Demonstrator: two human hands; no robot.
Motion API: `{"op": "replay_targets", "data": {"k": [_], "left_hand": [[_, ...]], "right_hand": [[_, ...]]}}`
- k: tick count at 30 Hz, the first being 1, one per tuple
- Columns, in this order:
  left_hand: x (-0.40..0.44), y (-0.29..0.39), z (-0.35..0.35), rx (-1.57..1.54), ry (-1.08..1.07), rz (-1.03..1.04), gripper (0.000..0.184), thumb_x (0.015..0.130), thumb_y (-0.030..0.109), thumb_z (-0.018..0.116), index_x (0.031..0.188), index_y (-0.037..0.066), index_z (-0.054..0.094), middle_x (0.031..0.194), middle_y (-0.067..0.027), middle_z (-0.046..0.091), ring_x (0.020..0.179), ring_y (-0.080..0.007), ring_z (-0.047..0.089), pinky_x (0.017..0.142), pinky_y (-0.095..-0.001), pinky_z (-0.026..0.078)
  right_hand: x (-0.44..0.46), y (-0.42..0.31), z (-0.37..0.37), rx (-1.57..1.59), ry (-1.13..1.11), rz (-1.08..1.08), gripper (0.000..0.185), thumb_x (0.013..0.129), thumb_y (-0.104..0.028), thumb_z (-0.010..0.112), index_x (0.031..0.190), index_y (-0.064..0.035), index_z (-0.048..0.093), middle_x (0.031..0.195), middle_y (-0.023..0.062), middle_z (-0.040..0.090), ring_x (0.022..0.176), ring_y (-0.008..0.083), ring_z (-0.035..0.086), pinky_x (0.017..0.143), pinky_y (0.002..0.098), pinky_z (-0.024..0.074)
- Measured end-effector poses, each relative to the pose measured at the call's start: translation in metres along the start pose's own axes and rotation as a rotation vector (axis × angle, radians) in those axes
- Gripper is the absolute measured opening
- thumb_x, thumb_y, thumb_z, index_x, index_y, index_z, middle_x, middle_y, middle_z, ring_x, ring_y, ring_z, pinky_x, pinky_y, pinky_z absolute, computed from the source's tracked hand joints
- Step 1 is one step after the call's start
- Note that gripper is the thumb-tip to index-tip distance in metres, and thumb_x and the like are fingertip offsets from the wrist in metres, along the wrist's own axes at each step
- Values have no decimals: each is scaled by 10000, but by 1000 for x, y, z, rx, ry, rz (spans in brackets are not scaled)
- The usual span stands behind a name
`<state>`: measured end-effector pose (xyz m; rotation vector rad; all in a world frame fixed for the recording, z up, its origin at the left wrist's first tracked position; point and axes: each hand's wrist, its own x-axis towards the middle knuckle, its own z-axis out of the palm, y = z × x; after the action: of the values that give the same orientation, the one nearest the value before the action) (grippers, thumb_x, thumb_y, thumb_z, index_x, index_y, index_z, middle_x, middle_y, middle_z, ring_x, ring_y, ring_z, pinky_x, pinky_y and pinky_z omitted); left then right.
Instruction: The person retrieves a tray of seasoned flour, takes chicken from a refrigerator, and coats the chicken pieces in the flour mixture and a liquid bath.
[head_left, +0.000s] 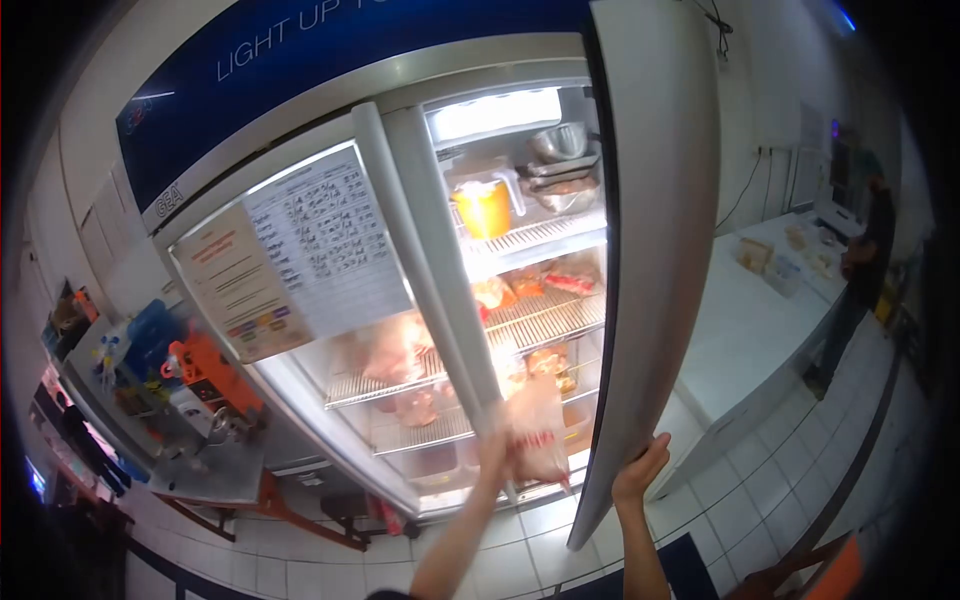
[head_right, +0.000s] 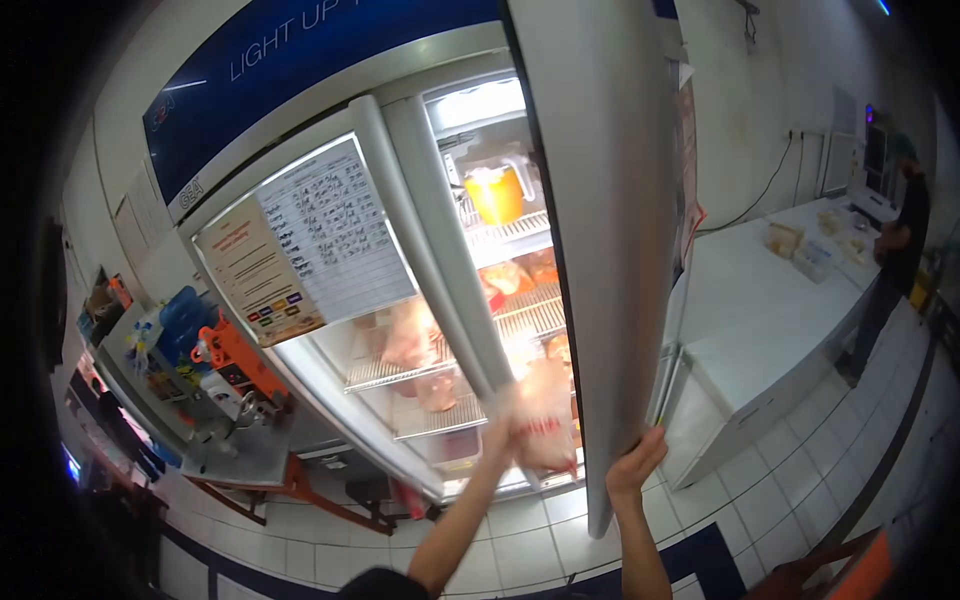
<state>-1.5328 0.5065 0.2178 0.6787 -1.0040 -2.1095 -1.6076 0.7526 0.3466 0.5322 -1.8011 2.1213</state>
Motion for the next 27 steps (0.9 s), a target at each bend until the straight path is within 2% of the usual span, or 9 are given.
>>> {"op": "replay_targets", "data": {"k": [3, 10, 12, 13, 17, 19, 23, 24, 27], "left_hand": [[158, 53, 62, 36, -186, -46, 358, 936, 393, 596, 1102, 77, 606, 905, -86, 658, 723, -167, 628, 618, -294, 521], [151, 78, 88, 791, -229, 386, 560, 925, 476, 564, 1209, -6, 574, 1164, -196, 643, 1042, -296, 634, 867, -402, 499], [125, 4, 6, 1223, -341, 449, 528, 916, 486, 568, 1092, -7, 642, 964, -200, 699, 854, -342, 686, 752, -421, 536], [54, -7, -18, 1219, -290, 242, 480, 908, 399, 622, 1206, 24, 603, 1077, -162, 682, 944, -228, 650, 830, -376, 507], [-178, -130, -261, 1547, -186, -264, 590, 951, 513, 413, 1251, 39, 597, 1266, -244, 576, 1197, -385, 541, 1023, -418, 419], [-355, -182, -393, 1480, 431, -544, 418, 851, 420, 551, 1133, 139, 680, 1097, -165, 675, 1043, -363, 621, 929, -463, 474], [-634, -142, -465, 1170, 798, -934, 331, 788, 287, 562, 972, 60, 718, 1022, -179, 687, 988, -382, 645, 874, -472, 510], [-667, -116, -442, 1007, 1168, -871, 332, 780, 281, 572, 994, 75, 719, 1076, -210, 669, 1020, -387, 637, 906, -464, 506], [-719, -110, -440, 719, 1536, -557, 347, 828, 303, 572, 1048, 71, 706, 1073, -216, 671, 1033, -396, 629, 935, -474, 487]], "right_hand": [[4, -4, -16, 70, 0, 8, 681, 1051, -426, 232, 619, 11, 524, 577, 36, 531, 548, 138, 488, 579, 310, 406], [-1, 24, 21, 50, 100, -16, 669, 1055, -401, 246, 658, 66, 513, 612, 60, 562, 589, 155, 526, 611, 324, 434], [-4, 17, 31, 44, 33, -10, 657, 1056, -392, 261, 684, 84, 519, 617, 64, 561, 605, 170, 535, 625, 334, 444], [-5, 17, 40, 82, 35, -8, 634, 1056, -379, 275, 707, 89, 522, 636, 82, 561, 624, 178, 533, 636, 345, 443], [-11, 23, 88, -163, 101, -128, 590, 1050, -388, 284, 787, 77, 536, 698, 138, 554, 665, 257, 516, 671, 411, 428], [-19, 7, 119, -46, 65, -55, 607, 1047, -412, 270, 856, 81, 568, 768, 157, 575, 724, 273, 533, 713, 411, 439], [-70, 9, 167, -101, -109, -191, 412, 1010, -253, 473, 1279, 58, 460, 1269, 239, 486, 1133, 341, 513, 1003, 419, 400], [-93, 20, 187, -211, 138, -220, 457, 979, -184, 534, 1343, 65, 416, 1308, 241, 476, 1189, 383, 495, 1049, 436, 395], [-222, -28, 247, -72, -340, -279, 424, 978, -163, 466, 1329, 72, 438, 1322, 228, 495, 1187, 356, 513, 1054, 418, 400]]}}
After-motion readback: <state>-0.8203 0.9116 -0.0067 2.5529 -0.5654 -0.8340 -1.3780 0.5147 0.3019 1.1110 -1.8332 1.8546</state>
